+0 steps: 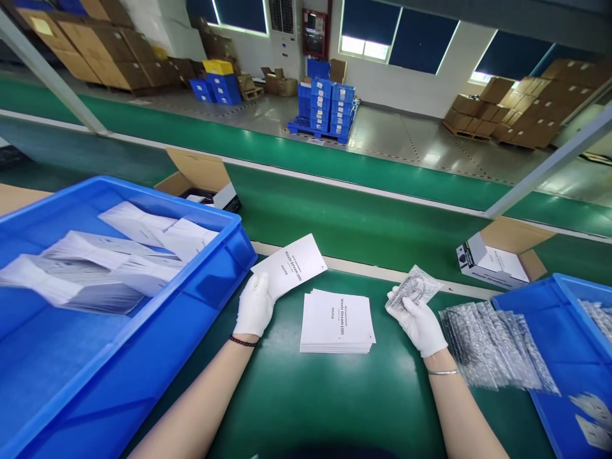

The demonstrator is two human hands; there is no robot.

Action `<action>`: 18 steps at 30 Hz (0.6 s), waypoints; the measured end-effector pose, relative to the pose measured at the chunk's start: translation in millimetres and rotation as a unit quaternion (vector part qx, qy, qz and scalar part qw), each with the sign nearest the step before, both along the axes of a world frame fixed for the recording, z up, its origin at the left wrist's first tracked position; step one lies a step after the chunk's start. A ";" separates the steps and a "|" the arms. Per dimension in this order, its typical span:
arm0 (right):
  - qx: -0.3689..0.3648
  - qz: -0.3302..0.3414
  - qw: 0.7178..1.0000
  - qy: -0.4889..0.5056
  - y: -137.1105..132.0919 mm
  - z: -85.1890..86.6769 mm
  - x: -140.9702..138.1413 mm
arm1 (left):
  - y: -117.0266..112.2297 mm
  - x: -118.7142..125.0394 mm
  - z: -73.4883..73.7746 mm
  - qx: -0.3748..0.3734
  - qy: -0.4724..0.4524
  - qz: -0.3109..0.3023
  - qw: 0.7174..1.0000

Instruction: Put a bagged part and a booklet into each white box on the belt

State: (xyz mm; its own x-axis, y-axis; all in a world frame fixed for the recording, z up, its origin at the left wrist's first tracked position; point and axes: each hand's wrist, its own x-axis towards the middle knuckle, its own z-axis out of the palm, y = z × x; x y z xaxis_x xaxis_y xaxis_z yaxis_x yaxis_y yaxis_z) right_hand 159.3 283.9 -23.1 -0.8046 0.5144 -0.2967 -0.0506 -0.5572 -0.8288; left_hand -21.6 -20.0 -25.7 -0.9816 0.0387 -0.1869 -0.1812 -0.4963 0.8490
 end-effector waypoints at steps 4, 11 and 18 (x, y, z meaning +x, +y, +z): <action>-0.003 0.008 1.000 0.002 0.1 0.8 0.2 | 0.5 -0.9 7.8 0.034 -0.050 -0.005 0.998; -0.012 0.009 1.000 0.006 -1.5 2.7 0.9 | -2.8 -0.5 5.1 0.136 0.000 -0.070 0.988; -0.012 0.017 1.000 0.012 -3.6 1.8 2.0 | -7.9 -0.5 -3.1 0.186 -0.025 -0.096 0.978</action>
State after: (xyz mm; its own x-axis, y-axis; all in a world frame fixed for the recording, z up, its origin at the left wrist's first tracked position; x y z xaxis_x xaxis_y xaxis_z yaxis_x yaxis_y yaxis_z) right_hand 161.3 280.3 -21.3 -0.8285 0.4795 -0.2892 -0.0511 -0.5791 -0.8137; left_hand -22.1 -27.9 -28.8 -0.9397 0.2954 -0.1726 -0.3378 -0.7213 0.6047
